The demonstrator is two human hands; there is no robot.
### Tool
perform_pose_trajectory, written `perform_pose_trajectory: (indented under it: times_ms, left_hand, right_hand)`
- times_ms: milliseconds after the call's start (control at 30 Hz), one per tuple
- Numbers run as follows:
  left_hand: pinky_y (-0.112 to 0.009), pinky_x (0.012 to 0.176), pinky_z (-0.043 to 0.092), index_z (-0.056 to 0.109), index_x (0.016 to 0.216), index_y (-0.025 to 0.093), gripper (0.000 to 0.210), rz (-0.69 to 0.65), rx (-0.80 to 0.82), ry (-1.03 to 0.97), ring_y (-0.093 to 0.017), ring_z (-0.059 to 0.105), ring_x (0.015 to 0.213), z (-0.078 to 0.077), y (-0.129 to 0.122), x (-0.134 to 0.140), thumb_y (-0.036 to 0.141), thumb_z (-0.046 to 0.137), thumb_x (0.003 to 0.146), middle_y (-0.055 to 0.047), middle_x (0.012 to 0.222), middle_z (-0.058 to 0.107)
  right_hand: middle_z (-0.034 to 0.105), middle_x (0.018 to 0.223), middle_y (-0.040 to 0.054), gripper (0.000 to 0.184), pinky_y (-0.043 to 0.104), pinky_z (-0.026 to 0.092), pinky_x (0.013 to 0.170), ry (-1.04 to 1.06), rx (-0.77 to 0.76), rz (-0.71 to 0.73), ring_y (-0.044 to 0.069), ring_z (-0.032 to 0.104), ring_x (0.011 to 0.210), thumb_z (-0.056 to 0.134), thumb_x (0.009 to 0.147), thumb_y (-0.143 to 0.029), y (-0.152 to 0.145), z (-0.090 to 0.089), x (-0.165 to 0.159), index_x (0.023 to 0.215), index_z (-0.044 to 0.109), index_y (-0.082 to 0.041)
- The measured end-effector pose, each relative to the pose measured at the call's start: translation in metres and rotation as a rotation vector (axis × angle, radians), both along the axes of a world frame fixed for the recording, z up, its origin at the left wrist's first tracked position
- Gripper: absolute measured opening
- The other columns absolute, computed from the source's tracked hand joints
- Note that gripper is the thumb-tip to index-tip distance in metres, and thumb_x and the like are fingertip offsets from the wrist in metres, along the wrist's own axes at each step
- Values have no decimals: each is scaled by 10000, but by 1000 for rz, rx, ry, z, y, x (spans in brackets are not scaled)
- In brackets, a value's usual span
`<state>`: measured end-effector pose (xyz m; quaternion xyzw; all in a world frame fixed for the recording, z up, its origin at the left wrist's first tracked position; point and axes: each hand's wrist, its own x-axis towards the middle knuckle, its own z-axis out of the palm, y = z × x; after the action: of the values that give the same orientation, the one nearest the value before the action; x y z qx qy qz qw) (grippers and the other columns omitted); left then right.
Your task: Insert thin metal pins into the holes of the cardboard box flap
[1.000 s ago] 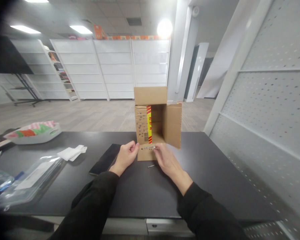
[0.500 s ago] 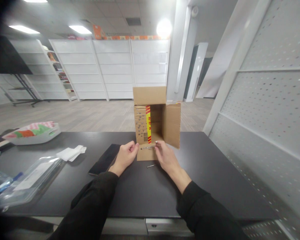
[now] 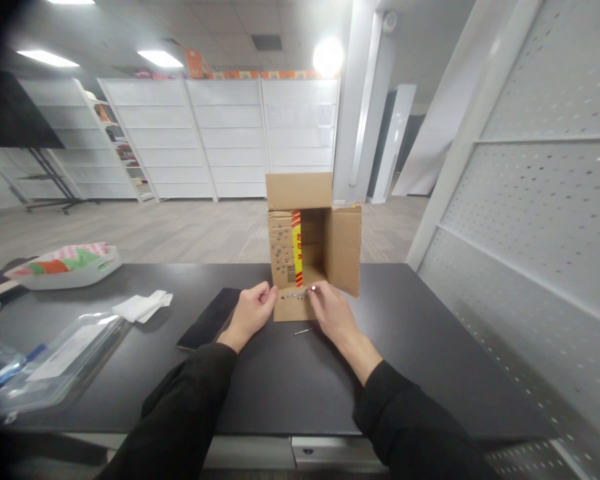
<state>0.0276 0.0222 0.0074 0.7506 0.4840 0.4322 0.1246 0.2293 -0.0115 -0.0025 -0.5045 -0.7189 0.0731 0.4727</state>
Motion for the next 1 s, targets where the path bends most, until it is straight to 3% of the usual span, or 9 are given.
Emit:
perform_pose_trajectory:
  times_ms: [267, 1000]
  left_hand:
    - [-225, 515, 209, 273, 566, 192, 394, -8, 5, -6, -68, 281, 475, -1, 1, 0, 368, 455, 867, 68, 494, 281]
    - [-227, 514, 210, 269, 561, 194, 393, -2, -3, -7, -69, 279, 473, 1, 0, 0, 363, 458, 860, 68, 492, 285]
  right_hand:
    - [675, 897, 66, 168, 332, 480, 803, -76, 65, -40, 214, 627, 872, 447, 950, -307, 3, -1, 0, 938, 588, -216]
    - [655, 877, 69, 176, 340, 440, 780, -252, 61, -55, 219, 593, 851, 432, 961, -281, 2, 0, -4, 954, 594, -213]
